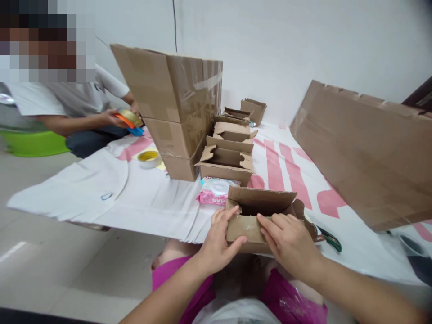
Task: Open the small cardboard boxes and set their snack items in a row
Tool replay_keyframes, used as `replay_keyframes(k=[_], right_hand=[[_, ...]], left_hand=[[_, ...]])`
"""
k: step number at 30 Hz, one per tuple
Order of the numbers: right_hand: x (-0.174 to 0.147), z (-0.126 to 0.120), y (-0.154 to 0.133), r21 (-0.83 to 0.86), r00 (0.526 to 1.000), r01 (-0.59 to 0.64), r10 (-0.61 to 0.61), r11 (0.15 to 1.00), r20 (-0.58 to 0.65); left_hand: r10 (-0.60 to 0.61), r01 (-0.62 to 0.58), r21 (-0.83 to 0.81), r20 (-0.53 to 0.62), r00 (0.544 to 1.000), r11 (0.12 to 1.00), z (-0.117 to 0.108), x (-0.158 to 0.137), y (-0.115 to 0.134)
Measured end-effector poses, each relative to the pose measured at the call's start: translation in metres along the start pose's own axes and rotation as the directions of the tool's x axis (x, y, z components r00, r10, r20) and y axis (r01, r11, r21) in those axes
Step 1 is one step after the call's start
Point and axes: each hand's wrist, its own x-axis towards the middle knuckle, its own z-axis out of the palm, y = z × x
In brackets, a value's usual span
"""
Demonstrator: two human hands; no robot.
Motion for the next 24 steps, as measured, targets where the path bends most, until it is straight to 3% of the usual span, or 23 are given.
replay_keyframes(k=[9, 15, 24], right_hand=[[-0.002, -0.005, 0.002, 0.137, 0.999, 0.041, -0.042, 0.99, 0.009], [-0.001, -0.005, 0.004, -0.15, 0.999, 0.023, -0.028, 0.988, -0.031], [-0.008, 0.007, -0.006, -0.195, 0.995, 0.102, -0.098, 0.976, 0.03]], left_hand=[[0.005, -0.005, 0.008, -0.016, 1.0, 1.0, 0.0, 0.0, 0.0], [0.002, -0.002, -0.018, -0.008, 1.0, 1.0, 0.001, 0.0, -0.001], [0.013, -0.013, -0.005, -0.02, 1.0, 1.0, -0.001, 0.001, 0.001]])
